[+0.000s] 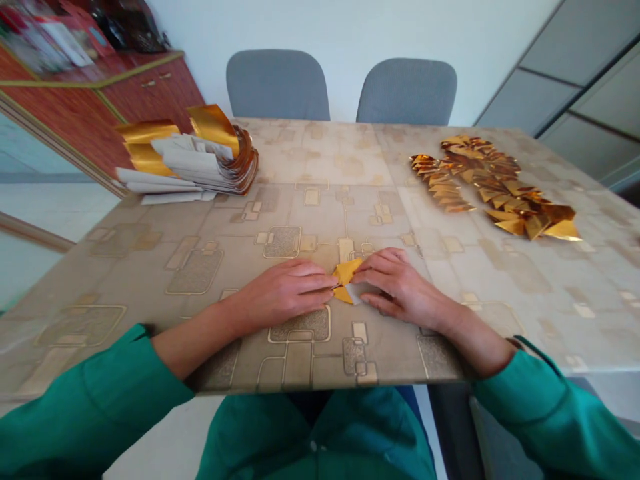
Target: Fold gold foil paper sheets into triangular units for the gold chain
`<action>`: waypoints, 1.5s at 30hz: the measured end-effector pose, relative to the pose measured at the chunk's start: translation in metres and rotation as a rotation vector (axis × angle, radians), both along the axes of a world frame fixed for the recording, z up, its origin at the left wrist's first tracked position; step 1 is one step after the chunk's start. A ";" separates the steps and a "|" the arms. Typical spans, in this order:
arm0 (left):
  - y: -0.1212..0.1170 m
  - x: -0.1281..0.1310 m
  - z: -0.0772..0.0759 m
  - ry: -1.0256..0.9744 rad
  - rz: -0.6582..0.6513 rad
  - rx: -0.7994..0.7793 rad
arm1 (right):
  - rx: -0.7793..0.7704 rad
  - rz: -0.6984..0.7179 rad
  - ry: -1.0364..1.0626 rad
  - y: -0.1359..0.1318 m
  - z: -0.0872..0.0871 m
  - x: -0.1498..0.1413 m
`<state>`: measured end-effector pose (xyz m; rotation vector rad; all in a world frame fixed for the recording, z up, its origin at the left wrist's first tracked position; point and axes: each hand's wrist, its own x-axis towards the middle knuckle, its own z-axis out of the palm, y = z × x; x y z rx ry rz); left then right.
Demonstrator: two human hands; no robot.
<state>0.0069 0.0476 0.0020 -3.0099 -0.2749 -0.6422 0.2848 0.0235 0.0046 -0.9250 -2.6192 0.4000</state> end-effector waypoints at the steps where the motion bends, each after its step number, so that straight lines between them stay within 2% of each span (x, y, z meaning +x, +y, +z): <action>1: -0.001 0.000 0.000 -0.015 0.009 0.004 | -0.002 0.000 -0.006 0.000 0.000 0.000; 10: -0.008 0.010 -0.003 0.013 0.072 -0.013 | -0.018 0.026 0.029 -0.003 -0.001 -0.002; 18: -0.007 0.009 -0.001 -0.005 0.087 0.075 | -0.021 0.041 0.022 -0.005 0.001 -0.004; 26: -0.002 0.010 0.000 -0.012 0.037 0.160 | -0.112 0.156 0.062 0.004 0.004 0.008; 33: -0.001 0.010 -0.004 -0.044 0.029 0.211 | -0.075 0.139 0.032 0.003 0.002 0.006; 41: 0.001 0.014 -0.011 -0.125 0.123 0.122 | -0.030 0.098 -0.037 -0.003 0.008 0.001; 45: 0.004 0.013 -0.008 -0.114 0.104 0.084 | -0.054 0.071 -0.005 -0.003 0.007 -0.001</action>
